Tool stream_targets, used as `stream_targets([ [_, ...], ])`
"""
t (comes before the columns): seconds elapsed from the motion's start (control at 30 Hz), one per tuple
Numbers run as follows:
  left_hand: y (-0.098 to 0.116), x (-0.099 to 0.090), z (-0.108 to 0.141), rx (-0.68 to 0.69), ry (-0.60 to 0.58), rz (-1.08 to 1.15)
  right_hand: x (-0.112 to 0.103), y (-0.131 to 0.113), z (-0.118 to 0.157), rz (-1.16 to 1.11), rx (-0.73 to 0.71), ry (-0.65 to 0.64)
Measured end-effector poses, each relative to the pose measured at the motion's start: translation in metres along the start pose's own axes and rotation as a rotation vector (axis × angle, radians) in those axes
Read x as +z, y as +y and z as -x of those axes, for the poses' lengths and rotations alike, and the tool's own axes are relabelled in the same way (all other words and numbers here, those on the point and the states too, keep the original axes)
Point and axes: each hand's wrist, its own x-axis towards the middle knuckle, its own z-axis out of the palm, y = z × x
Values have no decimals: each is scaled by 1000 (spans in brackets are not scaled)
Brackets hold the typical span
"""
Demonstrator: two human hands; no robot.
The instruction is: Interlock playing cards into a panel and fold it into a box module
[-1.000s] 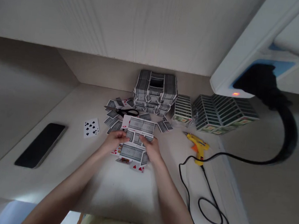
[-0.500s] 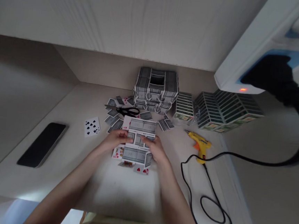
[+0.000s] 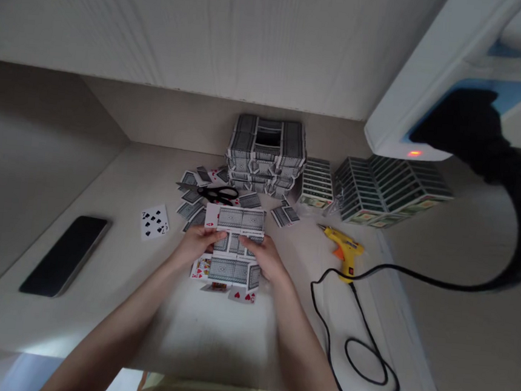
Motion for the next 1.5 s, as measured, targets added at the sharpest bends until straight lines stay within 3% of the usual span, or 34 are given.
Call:
stream_targets([
  [0.2, 9, -2, 2, -16, 1, 53, -15, -9, 9, -156, 103, -239],
  [0.3, 14, -6, 1, -31, 10, 113, -25, -10, 12, -133, 202, -408],
  [0.37, 16, -8, -1, -37, 5, 146, -26, -8, 11, -100, 216, -438],
  [0.57, 18, -16, -5, -32, -3, 177, -16, 4, 5, -30, 136, -322],
  [0.73, 16, -44, -3, -184, -294, 369, -14, 1, 2, -82, 55, -243],
  [0.9, 6, -51, 1, -148, -505, 276, -14, -3, -1, -150, 24, -158],
  [1.23, 6, -33, 4, -201, -468, 78, -4, 6, 2, -39, -67, -5],
  [1.5, 11, -26, 11, -88, -437, 2, 6, 9, 5, 101, -169, 179],
])
